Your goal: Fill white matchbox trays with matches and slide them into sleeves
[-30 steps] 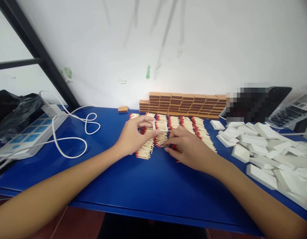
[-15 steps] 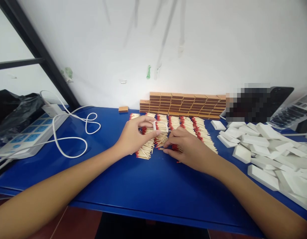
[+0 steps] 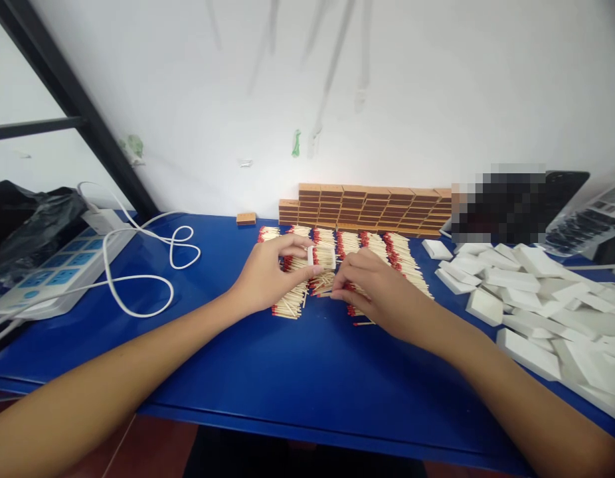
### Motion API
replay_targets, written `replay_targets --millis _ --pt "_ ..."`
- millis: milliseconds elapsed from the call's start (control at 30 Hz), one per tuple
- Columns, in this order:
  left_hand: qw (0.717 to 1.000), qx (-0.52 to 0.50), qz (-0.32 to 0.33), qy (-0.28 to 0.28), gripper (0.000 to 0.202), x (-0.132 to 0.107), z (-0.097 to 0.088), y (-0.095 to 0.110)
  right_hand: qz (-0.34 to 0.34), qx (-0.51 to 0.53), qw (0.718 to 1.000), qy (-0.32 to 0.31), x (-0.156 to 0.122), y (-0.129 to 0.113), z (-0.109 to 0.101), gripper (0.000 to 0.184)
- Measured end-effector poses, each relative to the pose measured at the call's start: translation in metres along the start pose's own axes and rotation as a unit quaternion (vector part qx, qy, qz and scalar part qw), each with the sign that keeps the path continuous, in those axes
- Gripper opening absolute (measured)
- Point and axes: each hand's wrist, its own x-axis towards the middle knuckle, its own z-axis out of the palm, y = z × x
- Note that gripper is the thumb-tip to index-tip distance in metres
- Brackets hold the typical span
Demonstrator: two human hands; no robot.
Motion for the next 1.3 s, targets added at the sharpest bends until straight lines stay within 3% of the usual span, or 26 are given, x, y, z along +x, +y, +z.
replay_targets --millis 200,433,900,1033,1300 --pt "1.000 0.004 -0.007 -0.018 0.042 0.001 -0.001 -0.004 -0.032 -0.039 0.994 0.097 0.002 0.004 -0.012 0.011" --pt "0.996 -0.060 -0.030 -0.052 0.041 0.001 -0.001 0.001 -0.048 -0.083 0.978 0.185 0.004 0.004 -0.008 0.006" --pt "0.980 -0.158 -0.096 -0.069 0.040 0.000 0.002 0.009 -0.064 -0.045 0.980 0.182 0.004 -0.008 -0.011 0.008" --pt "0.975 -0.181 -0.105 -0.070 0.039 0.000 0.002 0.009 -0.071 -0.042 0.975 0.207 0.004 -0.012 -0.011 0.009" --pt "0.979 -0.163 -0.101 -0.067 0.038 0.001 0.001 0.009 -0.090 -0.025 0.970 0.225 0.005 -0.016 -0.011 0.014"
